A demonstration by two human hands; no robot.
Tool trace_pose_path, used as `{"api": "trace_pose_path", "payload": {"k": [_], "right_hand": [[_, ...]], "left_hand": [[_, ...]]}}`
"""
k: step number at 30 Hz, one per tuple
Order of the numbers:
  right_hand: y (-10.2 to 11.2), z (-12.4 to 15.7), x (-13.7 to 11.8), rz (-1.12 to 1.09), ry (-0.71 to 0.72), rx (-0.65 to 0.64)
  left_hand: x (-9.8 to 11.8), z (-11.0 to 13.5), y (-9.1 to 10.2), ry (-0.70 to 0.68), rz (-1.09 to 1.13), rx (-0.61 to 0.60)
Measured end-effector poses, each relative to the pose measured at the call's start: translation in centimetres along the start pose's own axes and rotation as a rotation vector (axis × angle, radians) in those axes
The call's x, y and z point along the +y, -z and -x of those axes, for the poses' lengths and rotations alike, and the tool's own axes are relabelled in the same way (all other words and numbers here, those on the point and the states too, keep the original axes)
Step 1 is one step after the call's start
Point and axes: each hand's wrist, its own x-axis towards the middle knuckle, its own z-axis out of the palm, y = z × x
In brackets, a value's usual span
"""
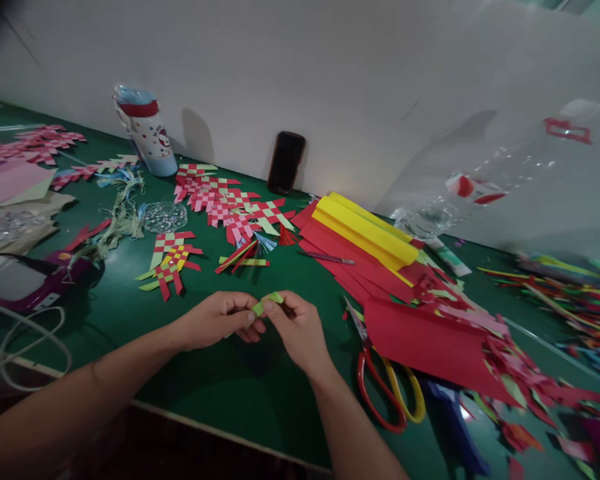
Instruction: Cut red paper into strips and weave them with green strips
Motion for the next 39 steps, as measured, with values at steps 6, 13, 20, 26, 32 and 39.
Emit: {"api": "trace_pose_path", "payload": {"k": [6,13,20,26,32,39], "right_hand": [[0.2,0.0,0.1,-0.017,0.019,0.155],[-0.2,0.1,-0.1,-0.015,0.019,0.109],[-0.6,0.0,0.3,0.002,0.011,0.004],[0.0,-0.1,1.0,0.003,0.041,0.190],[0.0,0.0,0.8,0.026,0.071,0.233],[-0.7,0.2,0.6,0.028,0.059,0.145]], "left_hand": [[-0.3,-0.1,0.3,0.009,0.014,0.048],[-0.3,-0.2,0.2,0.012,0.030,0.082],[-0.2,-0.2,0.3,0.010,0.064,0.057],[-0.5,-0.3,0.4,0.009,0.075,0.030],[-0.5,-0.3,0.5,0.011,0.031,0.062],[-0.3,-0.2,0.4,-0.007,-0.001,0.083]]}}
